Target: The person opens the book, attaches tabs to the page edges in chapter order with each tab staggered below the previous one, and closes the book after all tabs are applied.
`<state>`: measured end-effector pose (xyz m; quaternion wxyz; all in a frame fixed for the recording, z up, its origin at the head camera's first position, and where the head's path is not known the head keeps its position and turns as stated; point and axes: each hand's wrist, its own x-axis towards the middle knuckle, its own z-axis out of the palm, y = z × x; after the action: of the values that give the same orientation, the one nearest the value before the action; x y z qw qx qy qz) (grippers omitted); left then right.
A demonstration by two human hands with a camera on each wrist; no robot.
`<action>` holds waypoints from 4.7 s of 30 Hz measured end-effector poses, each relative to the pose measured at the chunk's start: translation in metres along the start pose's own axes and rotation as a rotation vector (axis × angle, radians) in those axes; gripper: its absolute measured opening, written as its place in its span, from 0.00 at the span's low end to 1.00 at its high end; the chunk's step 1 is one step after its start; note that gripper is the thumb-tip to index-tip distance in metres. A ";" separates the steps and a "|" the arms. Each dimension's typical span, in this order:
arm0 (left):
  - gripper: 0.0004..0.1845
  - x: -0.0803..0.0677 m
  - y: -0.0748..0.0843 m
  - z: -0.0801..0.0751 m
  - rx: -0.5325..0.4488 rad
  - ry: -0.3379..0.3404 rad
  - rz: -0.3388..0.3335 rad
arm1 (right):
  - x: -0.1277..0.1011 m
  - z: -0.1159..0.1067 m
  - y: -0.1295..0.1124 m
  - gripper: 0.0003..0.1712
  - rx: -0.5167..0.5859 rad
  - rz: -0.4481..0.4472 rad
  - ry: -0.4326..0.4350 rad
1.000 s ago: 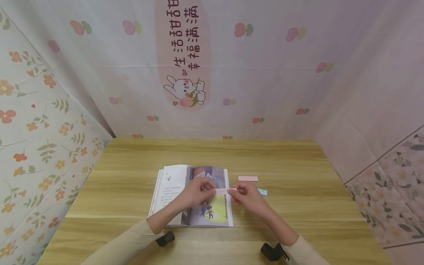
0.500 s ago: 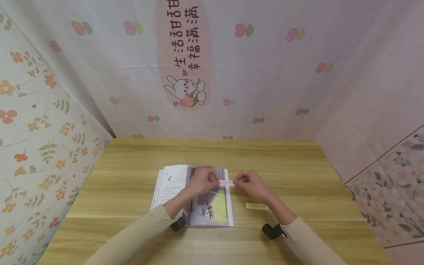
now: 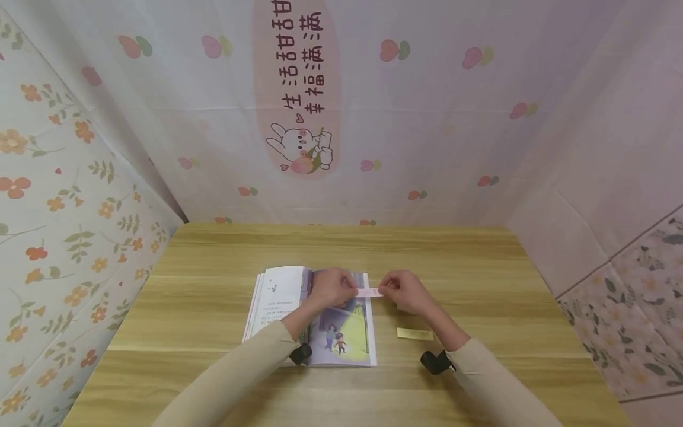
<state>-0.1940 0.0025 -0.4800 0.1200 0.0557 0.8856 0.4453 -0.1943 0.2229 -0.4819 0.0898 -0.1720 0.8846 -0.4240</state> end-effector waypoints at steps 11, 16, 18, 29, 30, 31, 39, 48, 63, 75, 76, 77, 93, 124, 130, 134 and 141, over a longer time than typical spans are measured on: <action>0.05 0.009 0.001 0.010 -0.010 -0.012 -0.060 | -0.002 -0.003 0.003 0.04 -0.039 -0.011 -0.004; 0.05 0.013 0.000 0.015 0.014 -0.010 -0.076 | -0.002 -0.003 0.005 0.05 -0.048 -0.014 -0.005; 0.04 0.013 0.000 0.016 0.023 -0.004 -0.075 | -0.001 -0.003 0.006 0.04 -0.058 -0.012 -0.003; 0.04 0.012 0.004 0.017 0.125 0.003 -0.021 | 0.001 -0.002 0.010 0.04 -0.090 0.018 0.019; 0.04 0.012 0.003 0.017 0.137 0.006 -0.019 | 0.001 -0.001 0.011 0.04 -0.087 0.015 0.017; 0.04 0.012 0.003 0.017 0.148 0.010 -0.014 | 0.001 -0.001 0.011 0.04 -0.084 0.014 0.015; 0.05 0.018 -0.002 0.022 0.152 0.035 -0.020 | 0.001 -0.001 0.014 0.04 -0.096 0.017 0.012; 0.06 0.021 -0.004 0.025 0.137 0.041 -0.026 | 0.003 0.000 0.009 0.04 -0.131 0.029 0.017; 0.04 0.021 -0.005 0.027 0.160 0.046 -0.036 | 0.005 0.001 0.010 0.04 -0.115 0.042 0.004; 0.04 0.017 -0.006 0.026 0.145 0.063 -0.008 | 0.006 0.002 0.009 0.04 -0.097 0.073 0.013; 0.04 0.018 -0.006 0.026 0.144 0.065 -0.007 | 0.006 0.002 0.009 0.04 -0.099 0.075 0.014; 0.04 0.017 -0.006 0.026 0.143 0.068 -0.002 | 0.006 0.002 0.009 0.04 -0.102 0.073 0.013; 0.02 0.013 -0.001 0.023 0.169 0.063 -0.033 | 0.007 0.002 0.013 0.04 -0.107 0.075 0.033; 0.07 0.016 -0.003 0.029 0.201 0.059 -0.048 | 0.008 0.003 0.013 0.04 -0.147 0.066 0.026; 0.08 0.018 -0.003 0.030 0.214 0.053 -0.054 | 0.008 0.003 0.013 0.04 -0.156 0.060 0.025; 0.07 0.019 -0.003 0.030 0.232 0.044 -0.052 | 0.009 0.003 0.013 0.04 -0.156 0.058 0.024; 0.07 0.019 -0.002 0.030 0.251 0.043 -0.045 | 0.008 0.003 0.013 0.04 -0.170 0.049 0.028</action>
<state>-0.2048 0.0286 -0.5021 0.1031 0.0409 0.9378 0.3290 -0.2040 0.2248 -0.4941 0.0730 -0.1513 0.9225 -0.3475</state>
